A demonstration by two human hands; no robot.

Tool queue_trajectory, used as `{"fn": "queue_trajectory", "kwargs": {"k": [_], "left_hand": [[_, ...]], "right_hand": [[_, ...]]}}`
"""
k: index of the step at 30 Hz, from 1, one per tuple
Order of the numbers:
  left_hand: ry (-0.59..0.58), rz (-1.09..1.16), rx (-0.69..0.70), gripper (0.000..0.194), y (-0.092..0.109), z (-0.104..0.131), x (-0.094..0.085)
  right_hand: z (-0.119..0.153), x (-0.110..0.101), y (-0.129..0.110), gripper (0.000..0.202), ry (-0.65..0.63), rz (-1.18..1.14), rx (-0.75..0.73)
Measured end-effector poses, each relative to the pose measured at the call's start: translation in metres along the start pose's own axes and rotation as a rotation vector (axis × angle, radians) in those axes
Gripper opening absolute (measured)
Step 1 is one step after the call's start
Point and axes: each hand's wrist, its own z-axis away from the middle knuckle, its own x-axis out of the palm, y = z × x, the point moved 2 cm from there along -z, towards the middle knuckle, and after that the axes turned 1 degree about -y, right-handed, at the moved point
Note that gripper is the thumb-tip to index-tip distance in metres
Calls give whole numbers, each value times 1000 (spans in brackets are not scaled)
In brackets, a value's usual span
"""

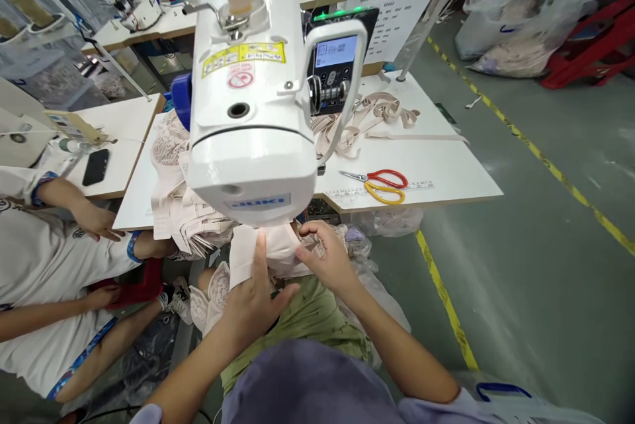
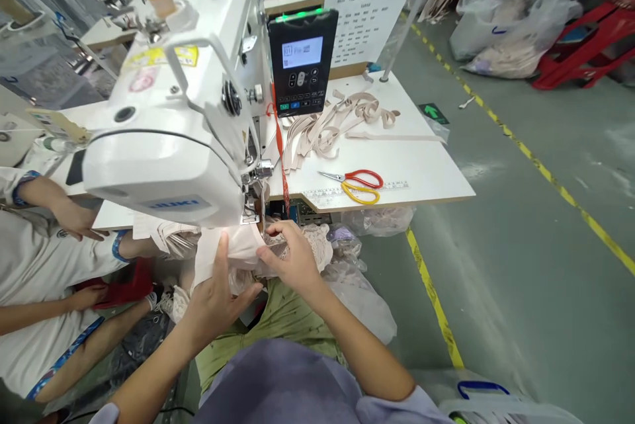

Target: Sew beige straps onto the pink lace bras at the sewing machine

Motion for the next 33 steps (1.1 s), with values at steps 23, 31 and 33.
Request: {"fn": "queue_trajectory", "kwargs": {"k": [23,31,33], "left_hand": [[45,655,134,34,15,19,-6],[-300,397,371,37,14,-16,-7],[-228,315,402,15,5,-15,-1]], "right_hand": [[62,-28,-15,21,-160,-146,158],[60,-27,-24,19,-289,317,-195],[62,-28,-21,15,-304,454,-331]]}}
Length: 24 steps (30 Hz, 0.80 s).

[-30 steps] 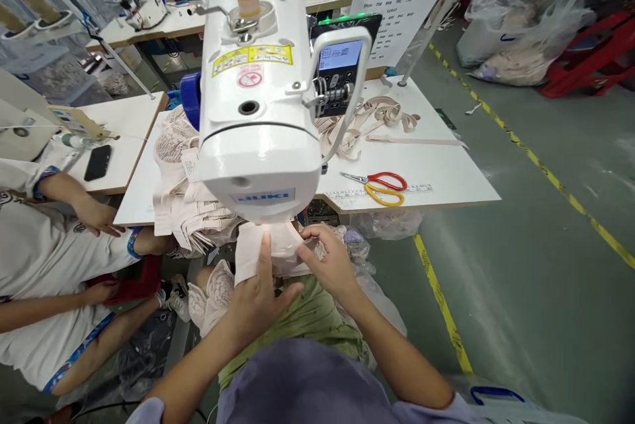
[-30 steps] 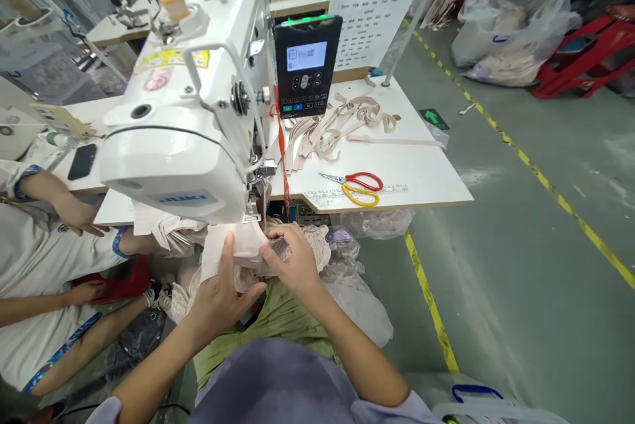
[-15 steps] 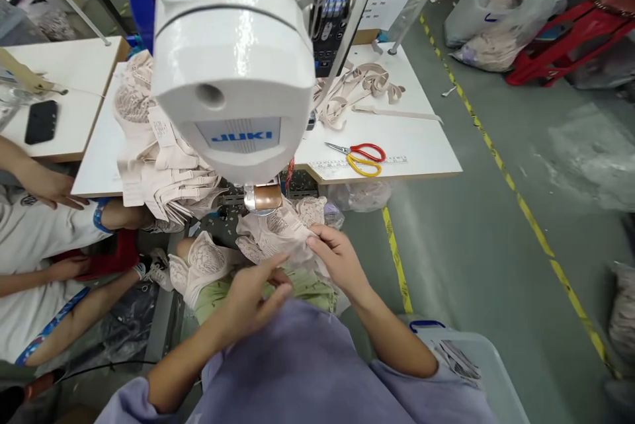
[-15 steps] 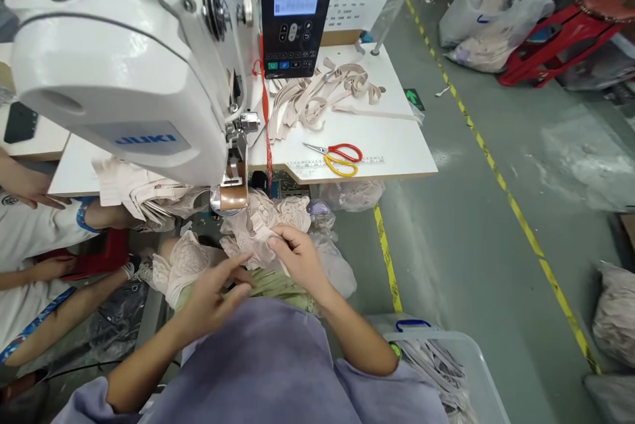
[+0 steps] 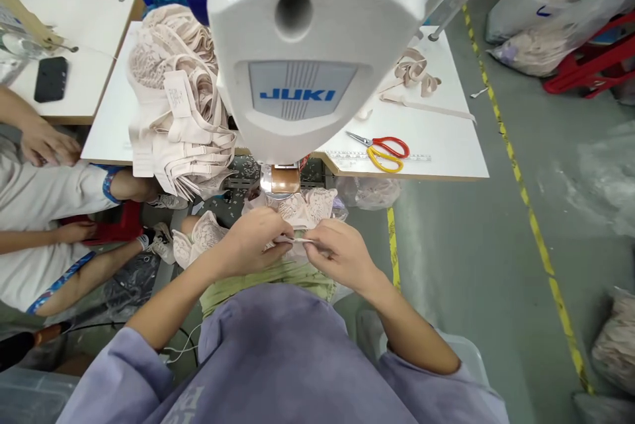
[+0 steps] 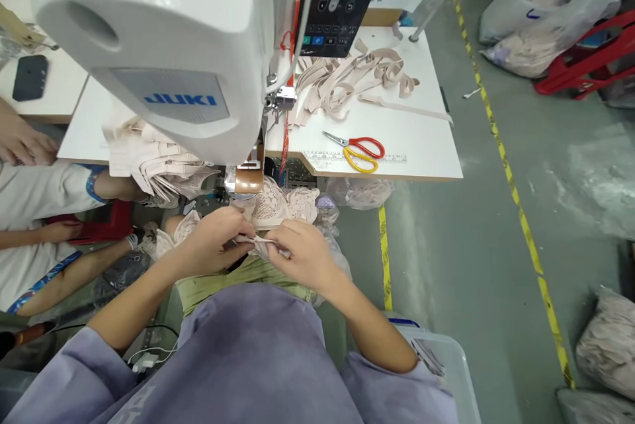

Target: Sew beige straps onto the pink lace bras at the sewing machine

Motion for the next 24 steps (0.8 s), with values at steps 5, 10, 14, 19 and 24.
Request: {"fn": "queue_trajectory", "kwargs": {"k": [5,10,14,19,24], "left_hand": [[240,-300,267,21,-6,20,8],[289,-310,253,20,-9,30,10],[419,-141,113,10,-13,33,15],[519,44,-243,97,-14,65,85],[390,47,-578,113,-51,98,197]], "right_hand": [[3,4,4,12,71,209,-180],[-3,8,0,11,105,177,-217],[-5,16,6,12,-55,-64,14],[7,45,16,23,185,-678,708],[50,73,-27,47,26,-1039,1057]]}}
